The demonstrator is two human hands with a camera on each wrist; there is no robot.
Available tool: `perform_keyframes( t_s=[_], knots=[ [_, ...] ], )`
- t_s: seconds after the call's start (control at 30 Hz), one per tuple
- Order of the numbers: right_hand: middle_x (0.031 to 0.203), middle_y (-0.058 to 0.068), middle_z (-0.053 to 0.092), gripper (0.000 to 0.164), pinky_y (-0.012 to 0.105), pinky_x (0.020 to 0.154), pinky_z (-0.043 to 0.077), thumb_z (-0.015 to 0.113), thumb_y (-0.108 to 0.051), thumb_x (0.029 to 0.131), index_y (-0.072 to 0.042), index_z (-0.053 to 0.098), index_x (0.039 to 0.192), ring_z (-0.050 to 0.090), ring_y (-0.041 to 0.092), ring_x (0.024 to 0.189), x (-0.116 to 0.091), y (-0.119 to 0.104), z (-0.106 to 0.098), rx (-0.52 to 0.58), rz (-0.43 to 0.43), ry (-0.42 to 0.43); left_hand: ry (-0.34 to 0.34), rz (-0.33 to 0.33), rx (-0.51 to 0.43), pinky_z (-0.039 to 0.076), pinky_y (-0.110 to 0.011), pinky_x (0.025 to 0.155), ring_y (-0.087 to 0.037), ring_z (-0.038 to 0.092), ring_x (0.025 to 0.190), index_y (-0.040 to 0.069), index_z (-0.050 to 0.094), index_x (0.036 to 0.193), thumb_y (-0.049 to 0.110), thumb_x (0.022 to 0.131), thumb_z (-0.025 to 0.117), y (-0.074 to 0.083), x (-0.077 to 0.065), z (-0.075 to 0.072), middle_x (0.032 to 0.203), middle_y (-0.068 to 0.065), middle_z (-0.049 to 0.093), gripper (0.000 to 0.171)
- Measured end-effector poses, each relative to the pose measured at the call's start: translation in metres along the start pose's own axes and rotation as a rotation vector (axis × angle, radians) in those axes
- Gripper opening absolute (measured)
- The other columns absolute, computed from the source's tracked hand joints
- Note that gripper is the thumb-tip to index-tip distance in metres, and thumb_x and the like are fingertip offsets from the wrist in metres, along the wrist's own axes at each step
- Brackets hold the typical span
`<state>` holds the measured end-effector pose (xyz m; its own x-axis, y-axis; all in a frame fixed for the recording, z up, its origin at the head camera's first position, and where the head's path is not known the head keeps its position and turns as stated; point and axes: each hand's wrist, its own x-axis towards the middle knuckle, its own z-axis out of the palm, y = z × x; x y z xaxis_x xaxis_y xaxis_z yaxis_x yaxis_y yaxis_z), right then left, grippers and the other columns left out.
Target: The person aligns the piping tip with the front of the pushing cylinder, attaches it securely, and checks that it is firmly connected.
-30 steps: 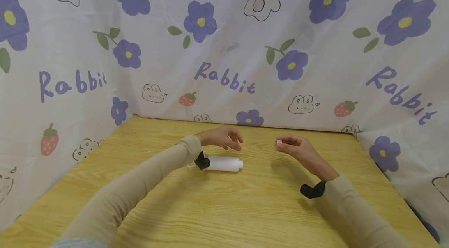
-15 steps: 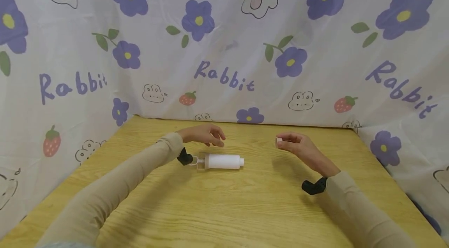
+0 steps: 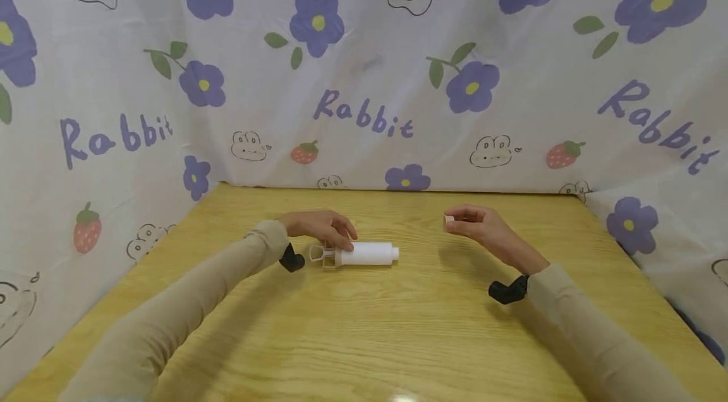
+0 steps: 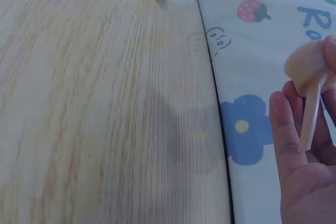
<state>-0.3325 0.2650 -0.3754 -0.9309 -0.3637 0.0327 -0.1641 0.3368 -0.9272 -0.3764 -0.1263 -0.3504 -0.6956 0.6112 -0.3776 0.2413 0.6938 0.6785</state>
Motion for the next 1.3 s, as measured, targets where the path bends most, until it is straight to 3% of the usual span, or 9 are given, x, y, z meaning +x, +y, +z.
perform_keyframes(
  t_s=[0.23, 0.4, 0.57, 0.67, 0.9, 1.17, 1.3],
  knots=[
    [0.117, -0.006, 0.068, 0.051, 0.031, 0.103, 0.050, 0.064, -0.031, 0.099, 0.002, 0.053, 0.137, 0.065, 0.005, 0.109, -0.002, 0.003, 0.004, 0.035, -0.024, -0.023, -0.002, 0.003, 0.042, 0.049, -0.027, 0.073, -0.015, 0.059, 0.096, 0.018, 0.068, 0.118, 0.034, 0.086, 0.078, 0.000, 0.006, 0.006, 0.117, 0.000, 0.068, 0.038],
    [0.122, -0.003, 0.066, 0.053, 0.043, 0.108, 0.046, 0.064, -0.032, 0.099, 0.001, 0.052, 0.138, 0.064, 0.004, 0.110, -0.004, 0.006, 0.005, 0.021, -0.015, -0.028, -0.023, 0.011, 0.043, 0.048, -0.027, 0.075, -0.015, 0.058, 0.097, 0.019, 0.068, 0.119, 0.032, 0.086, 0.077, 0.001, 0.007, 0.008, 0.116, 0.002, 0.067, 0.037],
    [0.132, 0.010, 0.063, 0.055, 0.050, 0.110, 0.043, 0.064, -0.034, 0.098, 0.001, 0.052, 0.139, 0.063, 0.003, 0.111, -0.002, 0.007, 0.004, -0.005, -0.026, -0.020, -0.026, 0.008, 0.031, 0.048, -0.026, 0.076, -0.014, 0.058, 0.096, 0.016, 0.069, 0.121, 0.027, 0.087, 0.076, 0.002, 0.004, 0.008, 0.115, 0.000, 0.068, 0.036],
    [0.130, 0.009, 0.064, 0.055, 0.048, 0.109, 0.044, 0.065, -0.033, 0.098, 0.001, 0.052, 0.138, 0.064, 0.004, 0.110, -0.001, 0.008, 0.004, 0.003, -0.023, -0.012, -0.026, 0.014, 0.018, 0.048, -0.026, 0.076, -0.014, 0.059, 0.096, 0.014, 0.069, 0.121, 0.026, 0.087, 0.075, 0.003, 0.005, 0.008, 0.115, 0.000, 0.068, 0.036],
    [0.117, -0.010, 0.067, 0.054, 0.037, 0.103, 0.049, 0.068, -0.032, 0.096, 0.000, 0.054, 0.137, 0.063, 0.003, 0.108, 0.001, 0.010, 0.013, -0.006, -0.014, 0.008, -0.018, 0.052, -0.003, 0.046, -0.026, 0.073, -0.014, 0.056, 0.090, 0.014, 0.068, 0.122, 0.028, 0.089, 0.074, 0.014, 0.007, 0.004, 0.114, -0.002, 0.068, 0.037],
    [0.130, 0.011, 0.063, 0.049, 0.038, 0.100, 0.052, 0.069, -0.028, 0.095, -0.001, 0.058, 0.135, 0.063, 0.003, 0.107, 0.002, 0.009, 0.042, 0.024, -0.048, -0.004, -0.064, 0.105, -0.021, 0.046, -0.026, 0.071, -0.014, 0.055, 0.087, 0.014, 0.067, 0.124, 0.027, 0.091, 0.072, 0.035, 0.015, 0.002, 0.113, -0.001, 0.068, 0.036],
    [0.124, 0.000, 0.066, 0.050, 0.038, 0.099, 0.053, 0.071, -0.028, 0.094, 0.001, 0.059, 0.133, 0.063, 0.005, 0.106, 0.004, 0.005, 0.049, 0.043, -0.051, 0.004, -0.073, 0.122, -0.019, 0.043, -0.025, 0.067, -0.013, 0.052, 0.082, 0.014, 0.067, 0.123, 0.026, 0.091, 0.071, 0.042, 0.016, 0.003, 0.110, 0.000, 0.068, 0.035]
  ],
)
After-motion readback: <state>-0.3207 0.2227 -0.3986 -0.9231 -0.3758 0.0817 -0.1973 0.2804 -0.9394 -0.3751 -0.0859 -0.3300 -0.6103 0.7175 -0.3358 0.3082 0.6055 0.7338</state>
